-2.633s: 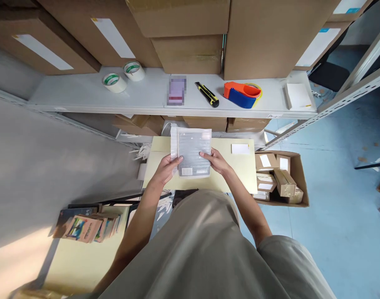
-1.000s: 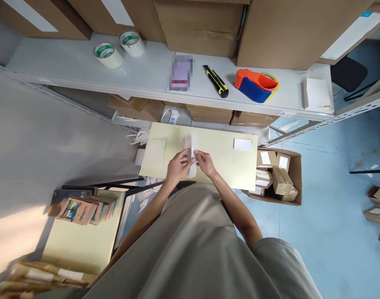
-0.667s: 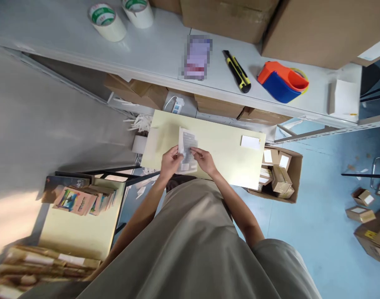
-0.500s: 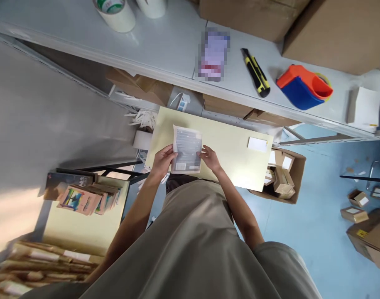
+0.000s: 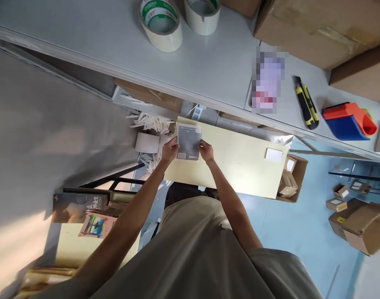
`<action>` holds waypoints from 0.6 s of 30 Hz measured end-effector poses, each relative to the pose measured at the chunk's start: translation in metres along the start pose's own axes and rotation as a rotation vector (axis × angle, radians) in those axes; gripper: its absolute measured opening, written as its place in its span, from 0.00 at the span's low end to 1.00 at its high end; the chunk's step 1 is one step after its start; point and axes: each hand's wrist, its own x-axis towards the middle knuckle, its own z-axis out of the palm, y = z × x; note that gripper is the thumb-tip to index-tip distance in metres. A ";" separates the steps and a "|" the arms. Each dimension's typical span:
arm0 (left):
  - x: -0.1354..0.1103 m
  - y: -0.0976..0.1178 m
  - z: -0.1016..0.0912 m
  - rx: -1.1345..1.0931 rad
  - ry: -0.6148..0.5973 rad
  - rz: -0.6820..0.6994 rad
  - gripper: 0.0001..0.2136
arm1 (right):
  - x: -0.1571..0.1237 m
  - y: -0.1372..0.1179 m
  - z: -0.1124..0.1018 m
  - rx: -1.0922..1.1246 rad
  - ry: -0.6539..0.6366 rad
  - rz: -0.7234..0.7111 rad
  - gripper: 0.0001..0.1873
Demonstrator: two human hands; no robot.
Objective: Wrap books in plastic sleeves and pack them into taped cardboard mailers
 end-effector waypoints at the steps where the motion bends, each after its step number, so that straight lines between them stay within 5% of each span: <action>1: 0.009 -0.003 -0.001 0.028 -0.009 -0.007 0.31 | 0.006 0.001 0.006 -0.040 0.066 0.003 0.23; 6: 0.030 -0.010 0.001 0.167 -0.013 0.012 0.28 | 0.018 0.008 0.027 -0.183 0.206 0.075 0.29; 10: 0.015 -0.004 -0.003 0.194 -0.039 0.051 0.26 | 0.006 0.008 0.033 -0.208 0.267 0.045 0.36; 14: -0.036 0.000 -0.023 0.065 0.020 0.125 0.15 | -0.025 -0.005 0.035 -0.213 0.237 -0.093 0.25; 18: -0.113 -0.007 -0.047 -0.160 0.101 0.034 0.12 | -0.069 -0.022 0.038 -0.228 0.145 -0.207 0.15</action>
